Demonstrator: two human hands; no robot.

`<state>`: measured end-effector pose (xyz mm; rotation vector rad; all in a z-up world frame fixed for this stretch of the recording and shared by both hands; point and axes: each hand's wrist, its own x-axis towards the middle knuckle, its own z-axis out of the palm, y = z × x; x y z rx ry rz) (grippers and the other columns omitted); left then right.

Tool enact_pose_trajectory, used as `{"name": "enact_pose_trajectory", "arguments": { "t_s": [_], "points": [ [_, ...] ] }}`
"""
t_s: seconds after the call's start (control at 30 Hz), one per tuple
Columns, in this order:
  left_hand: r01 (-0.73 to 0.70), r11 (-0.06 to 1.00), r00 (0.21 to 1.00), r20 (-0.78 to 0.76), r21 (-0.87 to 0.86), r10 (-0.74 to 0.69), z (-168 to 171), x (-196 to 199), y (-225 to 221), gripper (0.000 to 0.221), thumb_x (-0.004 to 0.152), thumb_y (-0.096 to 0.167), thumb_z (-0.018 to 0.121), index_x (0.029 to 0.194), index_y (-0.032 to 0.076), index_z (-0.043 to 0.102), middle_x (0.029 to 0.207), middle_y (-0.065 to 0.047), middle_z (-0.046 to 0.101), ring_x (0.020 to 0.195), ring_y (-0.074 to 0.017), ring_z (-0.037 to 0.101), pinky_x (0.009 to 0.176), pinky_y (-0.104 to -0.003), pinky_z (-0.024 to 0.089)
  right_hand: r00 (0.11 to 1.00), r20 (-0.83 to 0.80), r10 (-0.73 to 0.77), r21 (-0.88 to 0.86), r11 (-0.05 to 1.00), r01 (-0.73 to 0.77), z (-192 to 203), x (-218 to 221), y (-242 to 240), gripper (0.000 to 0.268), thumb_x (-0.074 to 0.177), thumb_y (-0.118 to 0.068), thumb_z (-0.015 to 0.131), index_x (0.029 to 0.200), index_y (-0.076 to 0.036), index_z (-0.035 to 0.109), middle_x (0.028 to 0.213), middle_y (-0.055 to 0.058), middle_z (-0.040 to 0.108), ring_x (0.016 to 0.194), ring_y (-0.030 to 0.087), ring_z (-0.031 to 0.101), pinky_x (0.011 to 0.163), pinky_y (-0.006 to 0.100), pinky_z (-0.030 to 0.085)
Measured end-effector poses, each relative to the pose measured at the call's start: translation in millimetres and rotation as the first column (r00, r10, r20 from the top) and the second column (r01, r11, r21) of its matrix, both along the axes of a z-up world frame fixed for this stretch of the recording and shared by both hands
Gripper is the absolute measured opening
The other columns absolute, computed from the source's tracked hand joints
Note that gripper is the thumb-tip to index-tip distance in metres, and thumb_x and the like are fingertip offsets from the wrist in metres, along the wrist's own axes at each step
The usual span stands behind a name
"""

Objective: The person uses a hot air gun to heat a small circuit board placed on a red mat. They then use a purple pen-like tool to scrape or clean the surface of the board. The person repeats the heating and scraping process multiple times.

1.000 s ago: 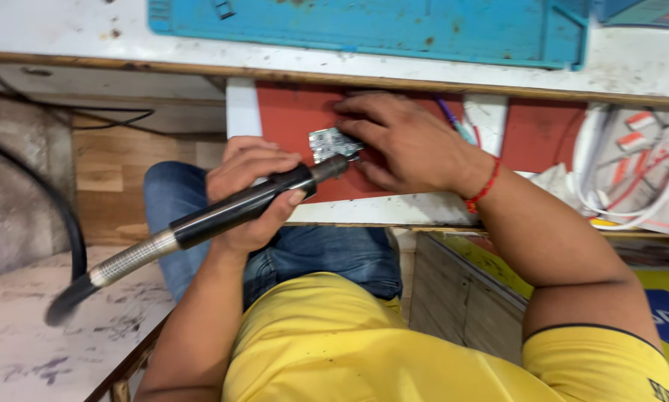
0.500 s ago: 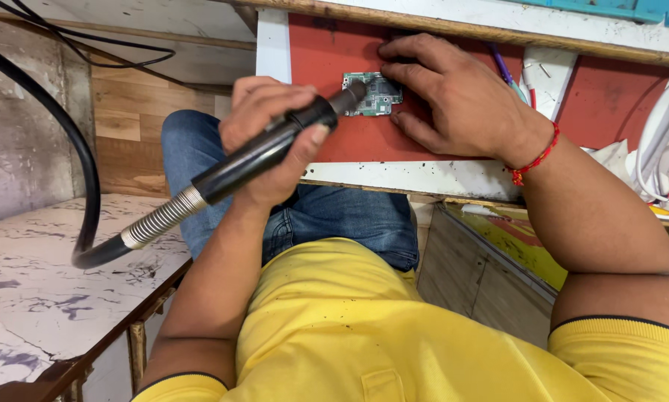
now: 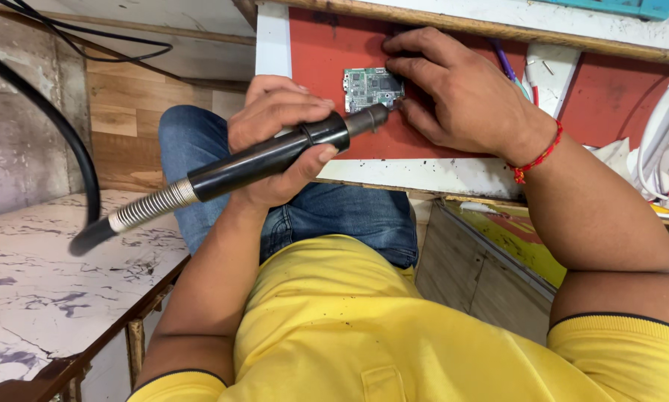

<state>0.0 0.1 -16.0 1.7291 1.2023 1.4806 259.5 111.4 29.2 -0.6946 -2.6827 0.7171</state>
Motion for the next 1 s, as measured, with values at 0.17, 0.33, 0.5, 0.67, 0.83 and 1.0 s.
{"name": "enact_pose_trajectory", "arguments": {
  "t_s": [0.17, 0.33, 0.5, 0.67, 0.83, 1.0],
  "points": [
    [-0.046, 0.999, 0.998, -0.053, -0.013, 0.046, -2.5, -5.0, -2.1, 0.04, 0.095, 0.041, 0.08, 0.116, 0.008, 0.072, 0.115, -0.009, 0.077, 0.107, -0.0203, 0.067, 0.101, -0.034, 0.051, 1.0, -0.008, -0.011, 0.013, 1.0, 0.011, 1.4, -0.8, -1.5, 0.047, 0.088, -0.007, 0.074, 0.132, 0.003, 0.062, 0.141, 0.02, 0.059, 0.123, 0.038, 0.063, 0.1, 0.042, 0.055],
    [-0.036, 0.999, 0.999, -0.029, -0.037, 0.035, 23.3, 24.9, -9.7, 0.043, 0.092, 0.042, 0.082, 0.118, 0.009, 0.071, 0.125, -0.014, 0.059, 0.108, -0.0227, 0.058, 0.096, -0.032, 0.051, 0.958, -0.224, 0.182, 0.195, 0.971, -0.139, 16.1, -29.3, -15.4, 0.066, 0.081, -0.028, 0.081, 0.133, 0.004, 0.055, 0.126, 0.024, 0.059, 0.116, 0.042, 0.061, 0.102, 0.049, 0.051],
    [0.031, 1.0, 0.74, 0.672, -0.006, -0.019, 7.9, 42.0, -22.8, 0.062, 0.086, 0.038, 0.08, 0.132, 0.008, 0.052, 0.11, -0.001, 0.047, 0.094, -0.0101, 0.05, 0.082, -0.027, 0.046, 0.997, 0.026, 0.067, 0.222, 0.972, -0.071, 17.1, -29.0, -23.7, 0.056, 0.076, -0.033, 0.083, 0.121, -0.005, 0.064, 0.085, 0.011, 0.062, 0.08, 0.034, 0.061, 0.073, 0.048, 0.048],
    [0.122, 0.972, 0.618, 0.782, -0.2, 0.084, -17.4, 1.7, -31.3, 0.02, 0.106, 0.017, 0.064, 0.116, -0.001, 0.063, 0.112, -0.013, 0.061, 0.089, -0.0206, 0.067, 0.078, -0.037, 0.06, 0.978, -0.192, -0.082, 0.401, 0.903, 0.154, 8.5, -7.2, -14.6, 0.067, 0.081, -0.029, 0.086, 0.134, -0.005, 0.052, 0.116, 0.016, 0.058, 0.107, 0.037, 0.055, 0.1, 0.053, 0.044],
    [0.032, 0.989, 0.031, 0.989, -0.146, 0.145, 15.9, -52.8, 25.7, 0.029, 0.107, 0.028, 0.055, 0.121, 0.003, 0.062, 0.108, -0.014, 0.064, 0.09, -0.024, 0.07, 0.084, -0.036, 0.059, 0.882, -0.411, -0.232, 0.408, 0.818, 0.406, -0.4, 3.2, -15.6, 0.09, 0.082, -0.035, 0.093, 0.149, -0.008, 0.039, 0.136, 0.015, 0.04, 0.127, 0.034, 0.04, 0.124, 0.063, 0.032],
    [-0.134, 0.976, 0.104, 0.981, 0.174, -0.161, 17.0, -132.5, 124.7, 0.033, 0.102, 0.025, 0.066, 0.123, 0.0, 0.058, 0.112, -0.012, 0.063, 0.106, -0.0213, 0.063, 0.107, -0.037, 0.056, 0.937, -0.292, -0.192, 0.373, 0.879, 0.296, -18.5, 4.8, -15.6, 0.083, 0.084, -0.03, 0.093, 0.148, -0.01, 0.043, 0.138, 0.015, 0.044, 0.128, 0.037, 0.042, 0.122, 0.062, 0.036]
  ]
}}
